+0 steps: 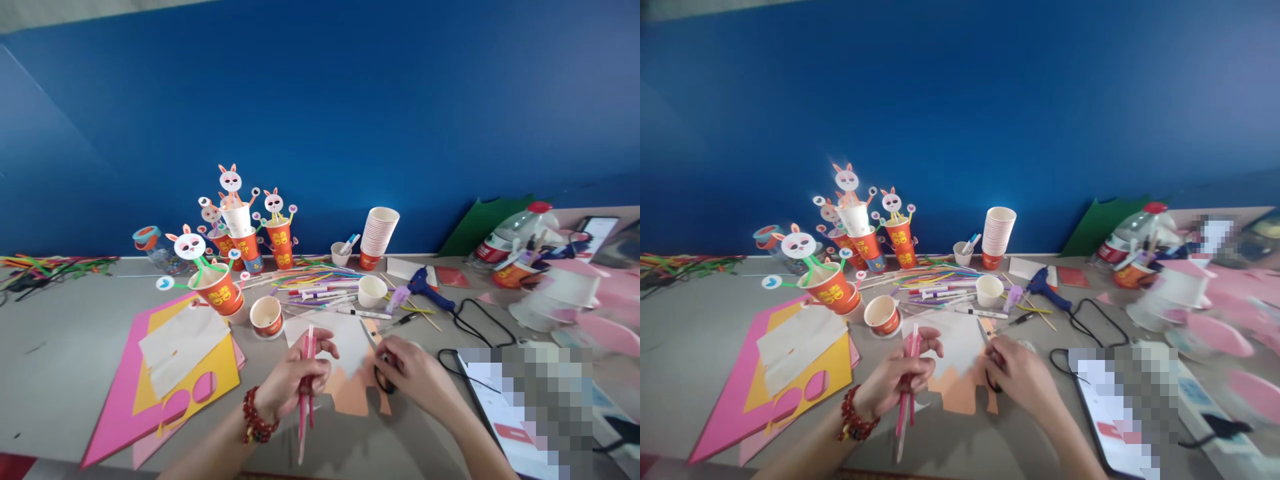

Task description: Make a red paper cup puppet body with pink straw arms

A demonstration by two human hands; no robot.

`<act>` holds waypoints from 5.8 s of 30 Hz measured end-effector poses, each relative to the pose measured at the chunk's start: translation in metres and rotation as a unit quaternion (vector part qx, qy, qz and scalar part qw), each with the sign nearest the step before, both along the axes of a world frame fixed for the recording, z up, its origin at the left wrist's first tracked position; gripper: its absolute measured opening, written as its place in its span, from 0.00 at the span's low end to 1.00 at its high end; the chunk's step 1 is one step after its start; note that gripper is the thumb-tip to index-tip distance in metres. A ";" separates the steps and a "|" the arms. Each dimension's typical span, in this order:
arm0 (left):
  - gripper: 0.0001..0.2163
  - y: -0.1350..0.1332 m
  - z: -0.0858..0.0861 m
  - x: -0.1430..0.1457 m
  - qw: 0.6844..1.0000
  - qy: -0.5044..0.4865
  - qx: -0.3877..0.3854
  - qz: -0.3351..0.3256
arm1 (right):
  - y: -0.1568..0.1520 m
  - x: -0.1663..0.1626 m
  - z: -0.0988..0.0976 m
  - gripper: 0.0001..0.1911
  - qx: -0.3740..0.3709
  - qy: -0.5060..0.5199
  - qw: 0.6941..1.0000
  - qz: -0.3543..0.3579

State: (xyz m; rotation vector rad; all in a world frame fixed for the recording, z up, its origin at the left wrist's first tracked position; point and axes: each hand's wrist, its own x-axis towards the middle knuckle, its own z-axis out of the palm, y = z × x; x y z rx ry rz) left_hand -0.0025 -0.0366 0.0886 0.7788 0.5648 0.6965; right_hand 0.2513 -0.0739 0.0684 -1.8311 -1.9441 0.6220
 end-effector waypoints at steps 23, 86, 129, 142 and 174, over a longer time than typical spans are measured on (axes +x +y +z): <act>0.13 -0.001 -0.050 0.014 0.998 -0.007 -0.057 -0.012 | 0.043 -0.066 -0.024 0.15 -0.058 0.517 0.852 0.059; 0.11 0.015 -0.055 -0.001 0.906 0.199 0.308 0.209 | 0.027 -0.093 -0.042 0.18 -0.076 0.447 0.890 0.049; 0.15 0.015 -0.017 -0.036 0.690 0.408 0.507 0.318 | 0.032 -0.088 -0.035 0.22 -0.084 0.526 0.846 0.014; 0.38 0.053 -0.077 -0.085 0.602 0.547 0.484 0.323 | 0.035 -0.089 -0.030 0.23 -0.037 0.584 0.811 -0.013; 0.40 0.020 -0.063 -0.015 0.829 0.139 0.542 -0.011 | 0.014 -0.067 0.015 0.06 0.357 0.348 0.862 0.096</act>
